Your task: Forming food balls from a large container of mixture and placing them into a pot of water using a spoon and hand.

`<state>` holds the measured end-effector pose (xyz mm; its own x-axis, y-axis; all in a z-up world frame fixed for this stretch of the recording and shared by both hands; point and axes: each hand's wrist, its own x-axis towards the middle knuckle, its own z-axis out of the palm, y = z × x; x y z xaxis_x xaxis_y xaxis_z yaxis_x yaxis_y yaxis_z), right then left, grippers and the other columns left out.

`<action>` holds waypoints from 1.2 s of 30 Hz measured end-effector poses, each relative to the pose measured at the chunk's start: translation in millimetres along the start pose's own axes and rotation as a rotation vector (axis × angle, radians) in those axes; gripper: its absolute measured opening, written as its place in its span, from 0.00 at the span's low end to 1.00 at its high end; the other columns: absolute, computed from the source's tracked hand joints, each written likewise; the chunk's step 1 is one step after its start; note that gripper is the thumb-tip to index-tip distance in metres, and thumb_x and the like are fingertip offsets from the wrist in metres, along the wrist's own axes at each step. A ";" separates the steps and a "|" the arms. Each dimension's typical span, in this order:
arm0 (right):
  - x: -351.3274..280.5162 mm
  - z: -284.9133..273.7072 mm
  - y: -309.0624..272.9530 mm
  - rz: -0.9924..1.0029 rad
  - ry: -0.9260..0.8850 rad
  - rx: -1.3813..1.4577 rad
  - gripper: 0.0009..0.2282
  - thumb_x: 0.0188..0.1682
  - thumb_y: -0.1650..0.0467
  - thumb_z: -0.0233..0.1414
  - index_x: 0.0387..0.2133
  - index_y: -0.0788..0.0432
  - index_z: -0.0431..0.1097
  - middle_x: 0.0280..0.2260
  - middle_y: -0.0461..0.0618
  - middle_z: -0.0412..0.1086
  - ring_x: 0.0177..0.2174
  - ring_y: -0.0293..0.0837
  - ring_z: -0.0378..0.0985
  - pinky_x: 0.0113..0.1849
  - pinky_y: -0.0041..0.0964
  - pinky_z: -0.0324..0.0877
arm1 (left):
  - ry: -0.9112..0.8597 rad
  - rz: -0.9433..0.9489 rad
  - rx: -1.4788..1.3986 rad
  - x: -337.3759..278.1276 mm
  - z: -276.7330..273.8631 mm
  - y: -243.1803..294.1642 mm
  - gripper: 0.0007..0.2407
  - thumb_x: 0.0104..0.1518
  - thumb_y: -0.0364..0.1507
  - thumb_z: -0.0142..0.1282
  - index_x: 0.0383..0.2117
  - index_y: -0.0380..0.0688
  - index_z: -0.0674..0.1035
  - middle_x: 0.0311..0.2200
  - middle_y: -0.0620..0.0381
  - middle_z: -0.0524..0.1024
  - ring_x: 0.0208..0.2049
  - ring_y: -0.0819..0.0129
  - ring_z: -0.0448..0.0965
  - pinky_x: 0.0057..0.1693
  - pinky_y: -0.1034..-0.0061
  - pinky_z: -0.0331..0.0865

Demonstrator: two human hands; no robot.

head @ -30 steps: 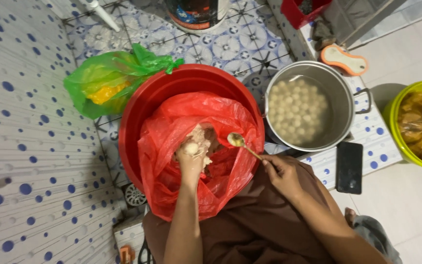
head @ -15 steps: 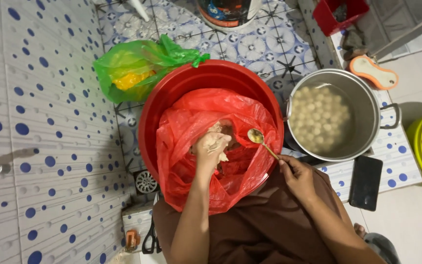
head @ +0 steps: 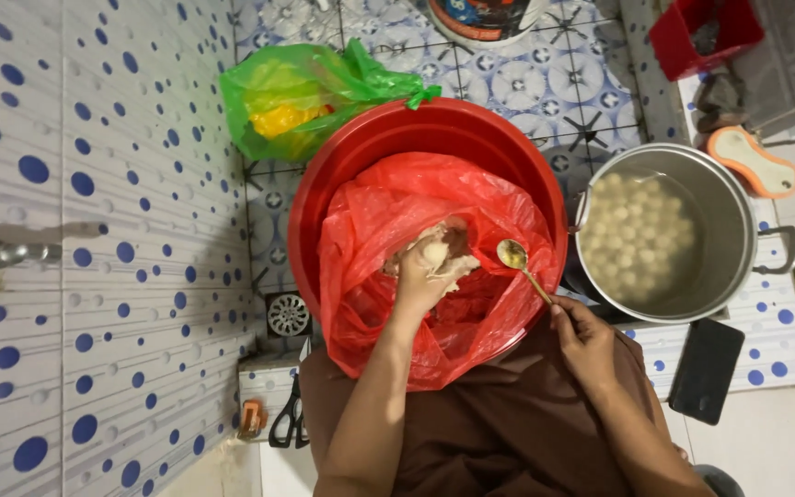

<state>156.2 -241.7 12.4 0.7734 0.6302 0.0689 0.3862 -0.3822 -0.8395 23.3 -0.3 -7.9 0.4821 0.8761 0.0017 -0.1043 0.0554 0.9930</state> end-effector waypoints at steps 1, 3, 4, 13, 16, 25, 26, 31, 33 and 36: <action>-0.4 0.0 -1.9 0.012 0.005 0.012 0.10 0.52 0.75 0.55 0.42 0.52 0.81 0.15 0.48 0.73 0.22 0.40 0.74 0.33 0.38 0.71 | -0.091 -0.009 -0.105 2.9 -1.4 -2.2 0.10 0.44 0.21 0.70 0.29 0.37 0.79 0.25 0.43 0.82 0.26 0.69 0.81 0.32 0.76 0.78; -0.5 -0.1 -1.8 0.022 0.006 0.024 0.09 0.53 0.75 0.55 0.42 0.52 0.81 0.15 0.48 0.72 0.22 0.39 0.74 0.33 0.38 0.71 | -0.178 -0.017 -0.211 5.1 -2.9 -10.2 0.07 0.51 0.19 0.63 0.31 0.40 0.76 0.27 0.42 0.83 0.25 0.67 0.85 0.28 0.80 0.79; -0.2 0.1 -0.1 0.022 0.004 0.017 0.09 0.53 0.75 0.55 0.42 0.52 0.81 0.15 0.48 0.72 0.22 0.39 0.74 0.33 0.37 0.71 | -0.173 0.007 -0.142 4.3 -3.2 -16.0 0.09 0.59 0.34 0.55 0.26 0.43 0.77 0.20 0.51 0.78 0.21 0.73 0.78 0.29 0.81 0.75; 0.2 -0.4 -1.7 0.034 -0.002 -0.007 0.08 0.53 0.74 0.55 0.42 0.53 0.81 0.16 0.48 0.73 0.23 0.39 0.74 0.34 0.37 0.71 | -0.053 -0.059 -0.161 0.3 -1.6 28.8 0.12 0.44 0.18 0.73 0.33 0.35 0.82 0.29 0.45 0.83 0.30 0.71 0.83 0.40 0.76 0.80; -0.1 -0.1 -1.8 0.044 -0.003 -0.003 0.08 0.54 0.74 0.55 0.42 0.54 0.81 0.16 0.48 0.72 0.23 0.39 0.74 0.34 0.37 0.71 | -0.043 -0.073 -0.072 0.6 -2.6 13.4 0.11 0.42 0.19 0.72 0.29 0.36 0.80 0.25 0.48 0.80 0.27 0.72 0.80 0.39 0.76 0.78; -2.9 -4.2 -9.6 0.060 0.014 0.048 0.09 0.55 0.74 0.54 0.44 0.55 0.80 0.17 0.48 0.72 0.25 0.37 0.73 0.36 0.35 0.71 | -0.024 0.011 0.028 -1.7 0.1 35.7 0.13 0.42 0.26 0.75 0.23 0.35 0.77 0.15 0.53 0.74 0.24 0.74 0.72 0.37 0.77 0.72; -3.8 -6.7 -14.8 0.059 0.019 0.050 0.09 0.55 0.75 0.54 0.44 0.56 0.80 0.16 0.48 0.72 0.25 0.37 0.72 0.36 0.35 0.71 | -0.050 0.054 -0.013 -3.1 2.3 40.7 0.18 0.40 0.30 0.78 0.30 0.32 0.79 0.18 0.50 0.75 0.27 0.70 0.75 0.41 0.73 0.75; -1.1 -9.5 -34.9 0.010 0.016 0.055 0.09 0.55 0.76 0.54 0.44 0.58 0.80 0.17 0.49 0.72 0.25 0.38 0.72 0.36 0.37 0.71 | -0.035 -0.155 -0.055 -1.0 -9.4 34.2 0.06 0.55 0.29 0.66 0.28 0.40 0.81 0.19 0.50 0.78 0.18 0.71 0.76 0.26 0.78 0.75; 2.6 -10.6 -55.4 -0.011 0.017 0.046 0.09 0.54 0.77 0.53 0.43 0.59 0.80 0.17 0.50 0.72 0.25 0.39 0.72 0.36 0.38 0.71 | 0.001 -0.212 -0.114 -1.0 0.0 43.0 0.08 0.54 0.30 0.69 0.24 0.41 0.82 0.15 0.48 0.78 0.11 0.71 0.75 0.19 0.81 0.72; 9.7 -12.0 -85.4 -0.106 0.027 -0.066 0.08 0.53 0.76 0.56 0.42 0.57 0.81 0.20 0.54 0.76 0.27 0.48 0.81 0.35 0.42 0.73 | 0.047 -0.137 -0.148 -3.4 2.4 38.5 0.12 0.45 0.22 0.74 0.34 0.34 0.83 0.26 0.41 0.82 0.25 0.69 0.81 0.33 0.73 0.80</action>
